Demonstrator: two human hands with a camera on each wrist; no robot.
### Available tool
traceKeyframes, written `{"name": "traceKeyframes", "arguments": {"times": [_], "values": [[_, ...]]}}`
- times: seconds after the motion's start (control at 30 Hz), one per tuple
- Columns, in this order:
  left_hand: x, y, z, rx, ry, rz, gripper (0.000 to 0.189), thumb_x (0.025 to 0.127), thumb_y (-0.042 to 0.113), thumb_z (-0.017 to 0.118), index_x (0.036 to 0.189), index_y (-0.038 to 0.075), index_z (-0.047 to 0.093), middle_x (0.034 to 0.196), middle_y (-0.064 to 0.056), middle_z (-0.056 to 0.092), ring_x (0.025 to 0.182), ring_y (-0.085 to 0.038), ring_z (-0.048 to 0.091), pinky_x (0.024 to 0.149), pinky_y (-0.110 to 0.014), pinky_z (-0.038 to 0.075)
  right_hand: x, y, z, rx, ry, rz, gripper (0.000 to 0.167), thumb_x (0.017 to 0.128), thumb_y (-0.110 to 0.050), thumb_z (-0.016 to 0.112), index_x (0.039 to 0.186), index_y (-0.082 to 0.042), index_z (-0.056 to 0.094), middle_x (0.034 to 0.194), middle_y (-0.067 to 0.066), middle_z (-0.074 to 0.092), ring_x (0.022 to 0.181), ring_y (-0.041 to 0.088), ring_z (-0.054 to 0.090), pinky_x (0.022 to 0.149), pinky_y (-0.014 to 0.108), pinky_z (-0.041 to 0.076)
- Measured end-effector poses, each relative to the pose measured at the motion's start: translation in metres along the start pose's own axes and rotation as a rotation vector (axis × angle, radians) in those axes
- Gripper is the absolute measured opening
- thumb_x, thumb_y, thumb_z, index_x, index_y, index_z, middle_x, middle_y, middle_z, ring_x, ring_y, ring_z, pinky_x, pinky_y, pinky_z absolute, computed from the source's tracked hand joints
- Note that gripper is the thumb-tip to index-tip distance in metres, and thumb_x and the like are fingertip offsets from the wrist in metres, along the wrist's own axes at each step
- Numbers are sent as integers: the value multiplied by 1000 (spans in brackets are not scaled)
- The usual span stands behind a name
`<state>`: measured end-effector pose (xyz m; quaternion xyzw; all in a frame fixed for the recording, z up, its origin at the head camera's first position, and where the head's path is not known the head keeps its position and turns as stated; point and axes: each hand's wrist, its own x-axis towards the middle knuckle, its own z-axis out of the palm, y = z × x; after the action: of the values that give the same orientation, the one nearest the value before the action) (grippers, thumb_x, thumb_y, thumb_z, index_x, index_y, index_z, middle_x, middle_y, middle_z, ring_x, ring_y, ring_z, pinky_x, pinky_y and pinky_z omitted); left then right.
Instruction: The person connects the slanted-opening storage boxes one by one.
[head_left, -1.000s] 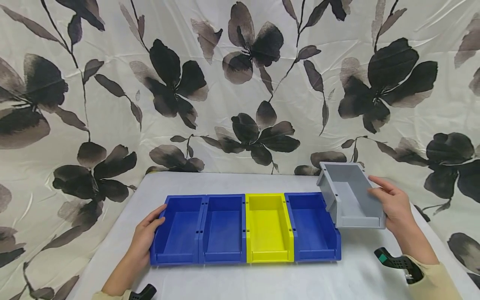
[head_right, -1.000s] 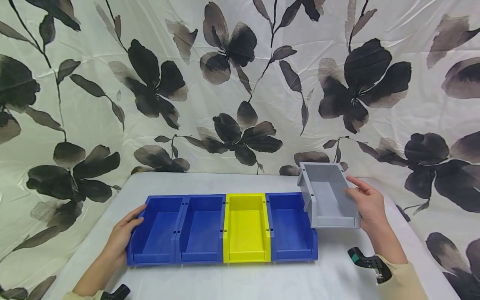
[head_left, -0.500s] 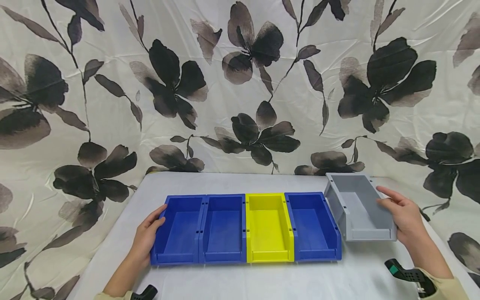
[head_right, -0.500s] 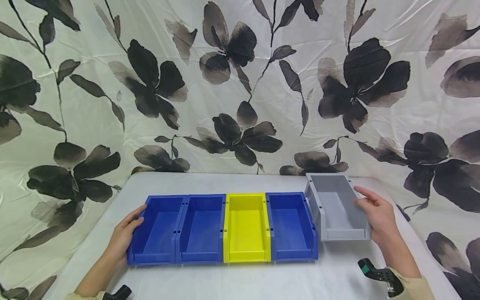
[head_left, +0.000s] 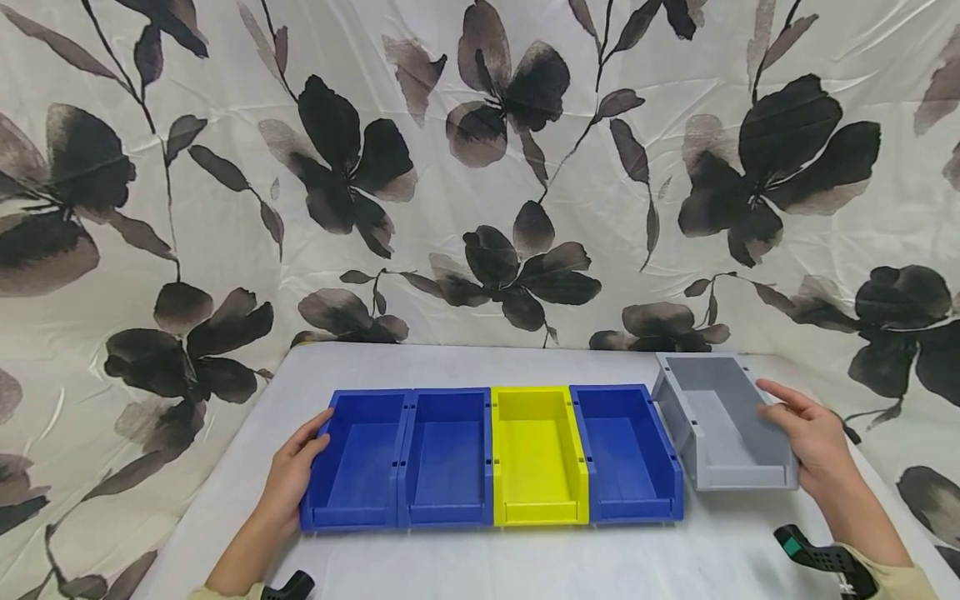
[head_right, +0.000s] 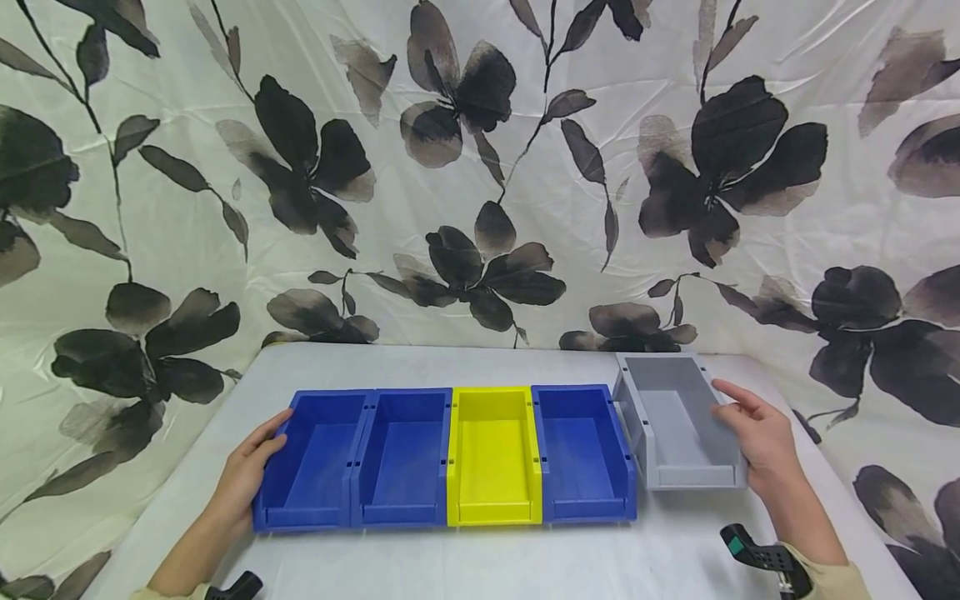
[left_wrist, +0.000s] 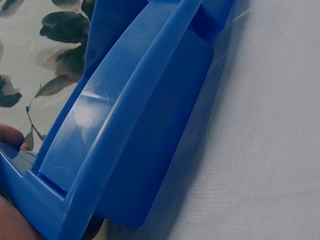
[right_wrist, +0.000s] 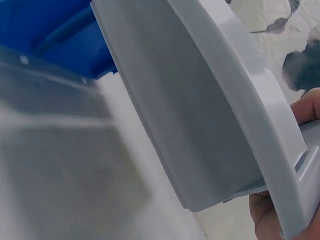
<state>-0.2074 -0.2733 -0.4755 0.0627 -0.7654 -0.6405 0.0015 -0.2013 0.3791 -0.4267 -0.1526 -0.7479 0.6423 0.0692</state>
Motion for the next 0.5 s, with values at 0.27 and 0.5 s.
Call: {"name": "traceKeyframes", "arguments": {"times": [0.27, 0.5], "values": [[0, 1, 0, 0, 10, 0, 52, 103, 31, 47, 151, 14, 35, 160, -7, 18, 147, -25, 9, 116, -48, 9, 1, 1, 0, 27, 1, -16, 41, 92, -19, 69, 131, -29, 63, 101, -13, 53, 93, 8, 47, 64, 15, 42], [0, -1, 1, -3, 15, -7, 51, 104, 30, 47, 151, 14, 36, 160, -6, 19, 146, -25, 10, 116, -47, 9, 0, 3, -2, 81, -7, -17, 38, 90, -16, 70, 126, -28, 67, 96, -11, 55, 89, 8, 49, 62, 15, 44]]}}
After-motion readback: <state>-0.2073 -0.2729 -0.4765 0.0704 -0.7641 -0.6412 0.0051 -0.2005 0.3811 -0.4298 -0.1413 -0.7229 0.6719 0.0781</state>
